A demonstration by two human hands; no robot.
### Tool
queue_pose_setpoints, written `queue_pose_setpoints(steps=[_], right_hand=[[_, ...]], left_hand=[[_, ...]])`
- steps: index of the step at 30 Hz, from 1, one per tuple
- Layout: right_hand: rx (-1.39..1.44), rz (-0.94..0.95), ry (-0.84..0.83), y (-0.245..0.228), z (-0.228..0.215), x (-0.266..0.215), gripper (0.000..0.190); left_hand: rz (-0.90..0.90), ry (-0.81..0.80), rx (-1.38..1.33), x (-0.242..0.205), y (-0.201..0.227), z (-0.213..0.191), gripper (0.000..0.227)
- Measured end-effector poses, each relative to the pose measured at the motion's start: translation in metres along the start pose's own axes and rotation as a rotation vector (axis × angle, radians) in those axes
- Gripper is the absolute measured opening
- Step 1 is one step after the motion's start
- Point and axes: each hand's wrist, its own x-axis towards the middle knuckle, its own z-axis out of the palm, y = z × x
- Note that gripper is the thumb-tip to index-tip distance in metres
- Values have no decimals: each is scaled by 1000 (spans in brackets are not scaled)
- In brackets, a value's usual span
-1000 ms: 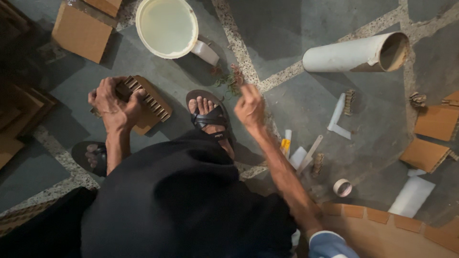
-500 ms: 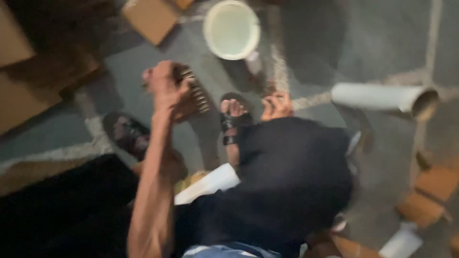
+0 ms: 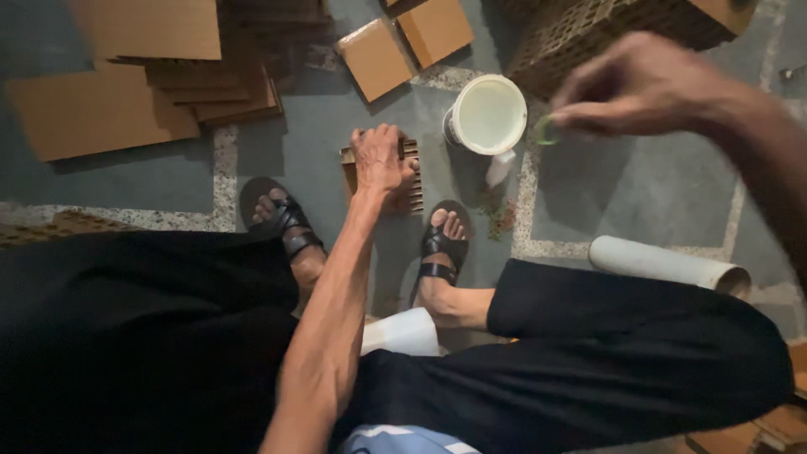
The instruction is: The person assembles small corrugated cardboard pieces into a box-like structure. They apply glue from a white bottle to edges, press pieces together, and secure the assembly with a rubber band. The person sits on the floor surrounded by cardboard parts and a bucket.
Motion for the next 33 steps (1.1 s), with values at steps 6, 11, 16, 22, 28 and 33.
queue_pose_setpoints(steps=[6,11,16,22,28,33], right_hand=[[393,-109,38,-55,135,126,25],[1035,76,497,-56,256,160,20],[1044,115,609,-54,269,169,18],[1079,131,544,-61,261,163,19],[986,124,612,-61,261,162,21],[985,118,617,-57,266,162,23]], left_hand=[[33,60,-35,0,-5,5,48],[48,77,6,-3,-10,10,42],[23,23,-101,9,-15,9,25],[-54,-11,-115,6,-6,1,19],[-61,-27,-127,8,3,-15,23],[-69,-46,-131,8,7,-15,20]])
